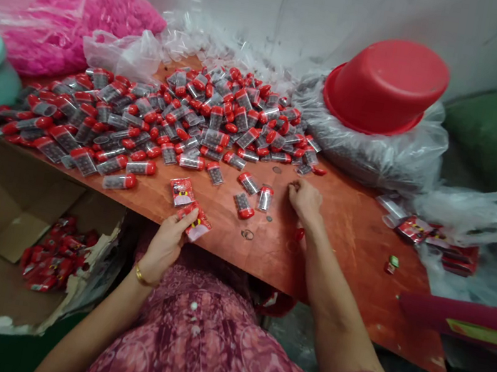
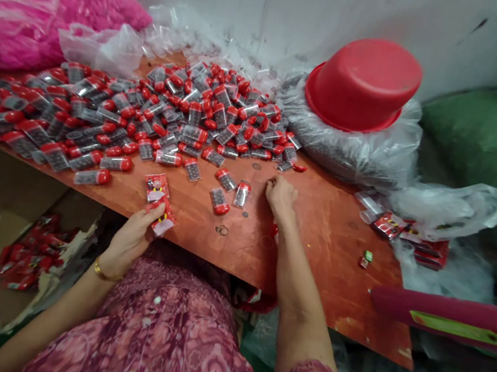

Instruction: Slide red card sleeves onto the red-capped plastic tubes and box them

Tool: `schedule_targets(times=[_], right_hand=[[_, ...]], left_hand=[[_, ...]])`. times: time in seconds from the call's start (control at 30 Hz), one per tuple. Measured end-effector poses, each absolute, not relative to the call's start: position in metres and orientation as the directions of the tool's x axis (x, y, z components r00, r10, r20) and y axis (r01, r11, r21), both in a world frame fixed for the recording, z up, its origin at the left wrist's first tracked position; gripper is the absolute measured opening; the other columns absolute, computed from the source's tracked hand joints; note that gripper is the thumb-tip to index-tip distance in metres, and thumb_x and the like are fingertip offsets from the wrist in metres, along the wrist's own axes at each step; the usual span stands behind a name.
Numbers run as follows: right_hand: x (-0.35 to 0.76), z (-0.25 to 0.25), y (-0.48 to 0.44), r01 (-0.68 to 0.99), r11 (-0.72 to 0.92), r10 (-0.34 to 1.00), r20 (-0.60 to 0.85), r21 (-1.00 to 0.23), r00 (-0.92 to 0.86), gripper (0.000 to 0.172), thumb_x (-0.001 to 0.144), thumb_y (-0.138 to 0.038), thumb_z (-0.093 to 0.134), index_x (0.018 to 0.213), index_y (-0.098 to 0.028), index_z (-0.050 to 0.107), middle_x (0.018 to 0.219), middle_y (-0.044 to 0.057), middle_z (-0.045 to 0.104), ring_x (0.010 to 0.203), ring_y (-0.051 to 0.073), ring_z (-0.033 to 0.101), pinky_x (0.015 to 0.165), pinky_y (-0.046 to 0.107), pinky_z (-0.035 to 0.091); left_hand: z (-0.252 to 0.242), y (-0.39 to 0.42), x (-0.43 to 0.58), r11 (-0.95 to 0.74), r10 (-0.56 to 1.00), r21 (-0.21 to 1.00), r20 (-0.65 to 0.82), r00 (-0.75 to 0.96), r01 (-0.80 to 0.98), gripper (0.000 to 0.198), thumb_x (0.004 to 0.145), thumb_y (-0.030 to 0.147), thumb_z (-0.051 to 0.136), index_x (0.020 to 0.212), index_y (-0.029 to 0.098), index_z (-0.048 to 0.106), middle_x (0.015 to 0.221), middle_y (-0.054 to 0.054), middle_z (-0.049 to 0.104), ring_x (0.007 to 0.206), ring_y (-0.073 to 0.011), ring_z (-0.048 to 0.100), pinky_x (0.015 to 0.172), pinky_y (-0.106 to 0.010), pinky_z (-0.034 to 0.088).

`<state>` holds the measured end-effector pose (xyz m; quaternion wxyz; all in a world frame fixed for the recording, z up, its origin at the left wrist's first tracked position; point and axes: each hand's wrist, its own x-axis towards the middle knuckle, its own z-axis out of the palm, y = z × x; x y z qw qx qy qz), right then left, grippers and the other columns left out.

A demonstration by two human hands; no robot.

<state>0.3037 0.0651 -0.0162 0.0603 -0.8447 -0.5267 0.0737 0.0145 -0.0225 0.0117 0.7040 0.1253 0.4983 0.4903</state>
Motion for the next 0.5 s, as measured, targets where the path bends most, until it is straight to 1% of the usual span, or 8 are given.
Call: schedule_targets(times=[0.07, 0.17, 0.2, 0.27, 0.33, 0.37, 0.43, 0.5], right_hand=[[0.306, -0.02, 0.062, 0.882, -0.416, 0.905, -0.008, -0.223, 0.425, 0.034, 0.085, -0.025, 0.043, 0.112, -0.015, 0.061, 0.109, 0.016, 0.066, 0.099, 0.029, 0.06, 0.077, 0.037, 0.041], [0.297, -0.018, 0.049, 0.886, -0.336, 0.91, 0.134, -0.319, 0.393, 0.038, 0.083, -0.025, 0.044, 0.116, -0.012, 0.058, 0.109, 0.018, 0.064, 0.098, 0.029, 0.058, 0.08, 0.039, 0.042], [0.288, -0.016, 0.041, 0.88, -0.277, 0.913, 0.179, -0.384, 0.366, 0.038, 0.083, -0.027, 0.045, 0.115, -0.012, 0.058, 0.106, 0.017, 0.064, 0.095, 0.028, 0.058, 0.08, 0.04, 0.042], [0.263, -0.009, 0.021, 0.811, -0.094, 0.936, 0.227, -0.578, 0.27, 0.036, 0.084, -0.035, 0.044, 0.109, -0.015, 0.061, 0.098, 0.013, 0.066, 0.086, 0.024, 0.06, 0.078, 0.037, 0.045], [0.23, -0.004, -0.003, 0.59, 0.052, 0.984, 0.142, -0.805, 0.107, 0.035, 0.085, -0.044, 0.042, 0.1, -0.02, 0.063, 0.09, 0.008, 0.067, 0.079, 0.021, 0.06, 0.072, 0.034, 0.048], [0.213, -0.002, -0.013, 0.457, 0.057, 0.997, 0.077, -0.888, 0.024, 0.036, 0.085, -0.047, 0.041, 0.096, -0.021, 0.064, 0.087, 0.007, 0.067, 0.077, 0.02, 0.061, 0.069, 0.034, 0.049], [0.182, -0.003, -0.029, 0.377, 0.048, 0.998, 0.026, -0.925, -0.064, 0.039, 0.085, -0.053, 0.04, 0.087, -0.023, 0.064, 0.077, 0.004, 0.067, 0.068, 0.019, 0.061, 0.06, 0.032, 0.05], [0.161, -0.007, -0.036, 0.28, -0.016, 0.995, -0.042, -0.96, -0.089, 0.037, 0.082, -0.056, 0.044, 0.079, -0.024, 0.063, 0.07, 0.003, 0.065, 0.06, 0.018, 0.058, 0.055, 0.032, 0.049]], left_hand=[[0.013, -0.017, 0.018, 0.487, 0.807, 0.651, -0.591, 0.014, -0.582, 0.035, 0.042, 0.028, 0.087, 0.063, 0.013, 0.063, 0.056, 0.005, 0.062, 0.049, -0.0055, 0.054, 0.049, -0.017, 0.044], [0.016, -0.01, 0.023, 0.48, 0.792, 0.644, -0.611, -0.022, -0.596, 0.027, 0.052, 0.025, 0.083, 0.06, 0.015, 0.059, 0.054, 0.005, 0.059, 0.047, -0.0057, 0.052, 0.048, -0.018, 0.044], [0.017, -0.009, 0.024, 0.483, 0.784, 0.64, -0.62, -0.03, -0.598, 0.026, 0.054, 0.025, 0.082, 0.06, 0.015, 0.058, 0.054, 0.005, 0.059, 0.046, -0.0059, 0.052, 0.048, -0.018, 0.044], [0.017, -0.007, 0.028, 0.491, 0.773, 0.628, -0.633, -0.031, -0.604, 0.025, 0.056, 0.026, 0.081, 0.061, 0.016, 0.058, 0.054, 0.005, 0.059, 0.046, -0.0063, 0.052, 0.046, -0.019, 0.042], [0.014, -0.008, 0.034, 0.491, 0.784, 0.621, -0.621, -0.003, -0.611, 0.027, 0.054, 0.028, 0.082, 0.063, 0.016, 0.06, 0.055, 0.005, 0.06, 0.046, -0.0065, 0.052, 0.047, -0.019, 0.042], [0.012, -0.009, 0.036, 0.486, 0.796, 0.627, -0.605, 0.013, -0.609, 0.029, 0.052, 0.029, 0.083, 0.064, 0.016, 0.061, 0.056, 0.005, 0.06, 0.047, -0.0066, 0.053, 0.048, -0.019, 0.043], [0.007, -0.012, 0.04, 0.465, 0.829, 0.667, -0.559, 0.02, -0.582, 0.032, 0.048, 0.032, 0.084, 0.065, 0.015, 0.062, 0.057, 0.005, 0.062, 0.048, -0.0065, 0.053, 0.05, -0.019, 0.043], [0.003, -0.016, 0.039, 0.438, 0.86, 0.733, -0.511, 0.005, -0.521, 0.035, 0.046, 0.036, 0.084, 0.064, 0.014, 0.063, 0.056, 0.004, 0.061, 0.047, -0.0058, 0.052, 0.049, -0.018, 0.042]])
